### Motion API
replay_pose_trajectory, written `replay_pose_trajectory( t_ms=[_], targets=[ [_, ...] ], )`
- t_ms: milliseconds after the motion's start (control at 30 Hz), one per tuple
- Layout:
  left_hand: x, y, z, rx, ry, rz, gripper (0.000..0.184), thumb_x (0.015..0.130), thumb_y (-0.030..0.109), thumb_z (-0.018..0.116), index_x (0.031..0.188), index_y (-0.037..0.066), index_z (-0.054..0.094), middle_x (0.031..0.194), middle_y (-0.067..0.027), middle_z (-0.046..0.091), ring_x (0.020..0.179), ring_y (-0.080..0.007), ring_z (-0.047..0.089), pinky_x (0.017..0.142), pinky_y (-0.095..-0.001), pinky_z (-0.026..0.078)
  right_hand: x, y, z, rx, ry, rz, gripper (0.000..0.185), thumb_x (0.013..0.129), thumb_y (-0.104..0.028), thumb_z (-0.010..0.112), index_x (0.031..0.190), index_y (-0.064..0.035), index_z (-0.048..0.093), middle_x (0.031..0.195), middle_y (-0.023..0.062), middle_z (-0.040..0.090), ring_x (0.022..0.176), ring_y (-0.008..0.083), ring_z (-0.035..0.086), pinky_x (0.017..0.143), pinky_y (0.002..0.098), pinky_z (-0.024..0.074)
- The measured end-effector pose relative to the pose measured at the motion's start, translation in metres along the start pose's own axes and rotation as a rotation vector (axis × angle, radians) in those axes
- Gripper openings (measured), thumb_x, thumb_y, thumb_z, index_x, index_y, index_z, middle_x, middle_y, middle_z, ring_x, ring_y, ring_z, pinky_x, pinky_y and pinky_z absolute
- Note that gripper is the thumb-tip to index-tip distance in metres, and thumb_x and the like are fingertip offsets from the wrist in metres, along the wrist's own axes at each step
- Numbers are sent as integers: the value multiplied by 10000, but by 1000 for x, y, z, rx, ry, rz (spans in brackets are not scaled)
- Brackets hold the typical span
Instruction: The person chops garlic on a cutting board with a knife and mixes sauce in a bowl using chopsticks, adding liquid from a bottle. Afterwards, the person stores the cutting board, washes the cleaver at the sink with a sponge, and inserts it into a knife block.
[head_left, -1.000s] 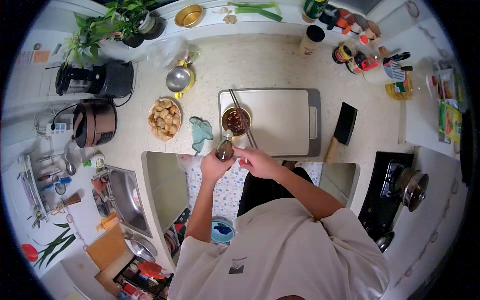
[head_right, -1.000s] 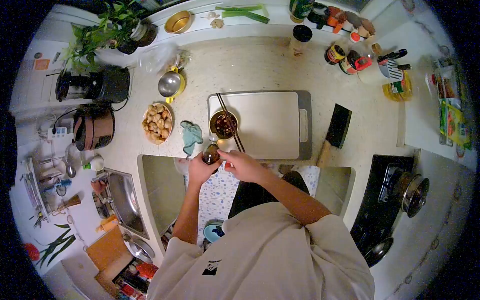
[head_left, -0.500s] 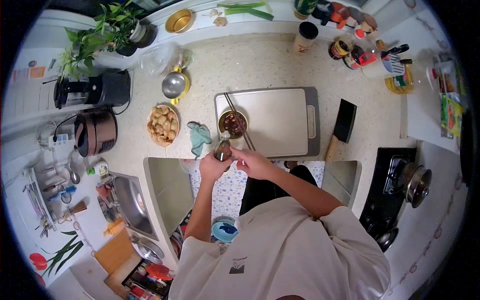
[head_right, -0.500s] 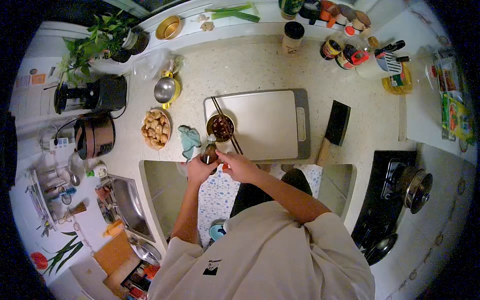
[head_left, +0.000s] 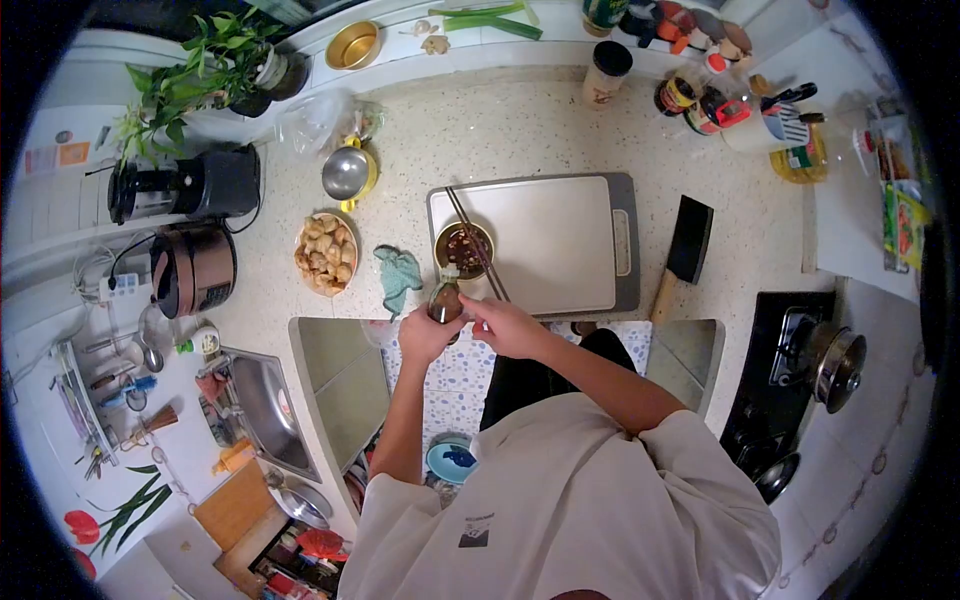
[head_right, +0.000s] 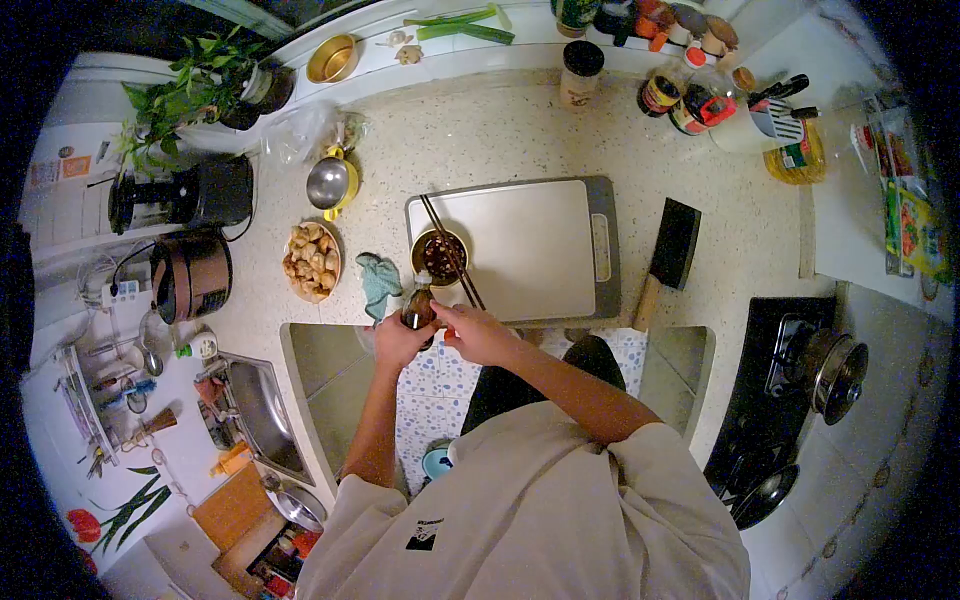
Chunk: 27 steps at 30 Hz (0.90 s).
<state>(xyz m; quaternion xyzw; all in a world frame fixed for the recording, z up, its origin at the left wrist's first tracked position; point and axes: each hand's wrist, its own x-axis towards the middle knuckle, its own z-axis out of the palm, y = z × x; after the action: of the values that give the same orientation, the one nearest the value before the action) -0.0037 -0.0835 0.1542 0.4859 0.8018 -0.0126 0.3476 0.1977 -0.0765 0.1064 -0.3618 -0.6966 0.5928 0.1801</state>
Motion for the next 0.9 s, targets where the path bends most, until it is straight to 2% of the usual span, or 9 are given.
replay_pose_trajectory(
  t_ms=[100, 900],
  targets=[
    [-1, 1, -1, 17, 5, 15, 656, 657, 571, 853, 913, -22, 733, 845, -206, 746, 799, -337, 742, 767, -435, 576, 1, 0, 2, 4, 10, -1, 733, 898, -93, 696, 1553, -63, 367, 1086, 230, 646, 985, 403, 651, 860, 475, 527],
    [-1, 3, -3, 34, -15, -25, 647, 644, 569, 853, 937, 2, 748, 872, -198, 755, 826, -337, 747, 782, -437, 575, 1, -6, -1, -10, -29, 45, 769, 866, -78, 718, 1545, -28, 361, 1122, 233, 639, 1015, 408, 645, 884, 475, 522]
  ],
)
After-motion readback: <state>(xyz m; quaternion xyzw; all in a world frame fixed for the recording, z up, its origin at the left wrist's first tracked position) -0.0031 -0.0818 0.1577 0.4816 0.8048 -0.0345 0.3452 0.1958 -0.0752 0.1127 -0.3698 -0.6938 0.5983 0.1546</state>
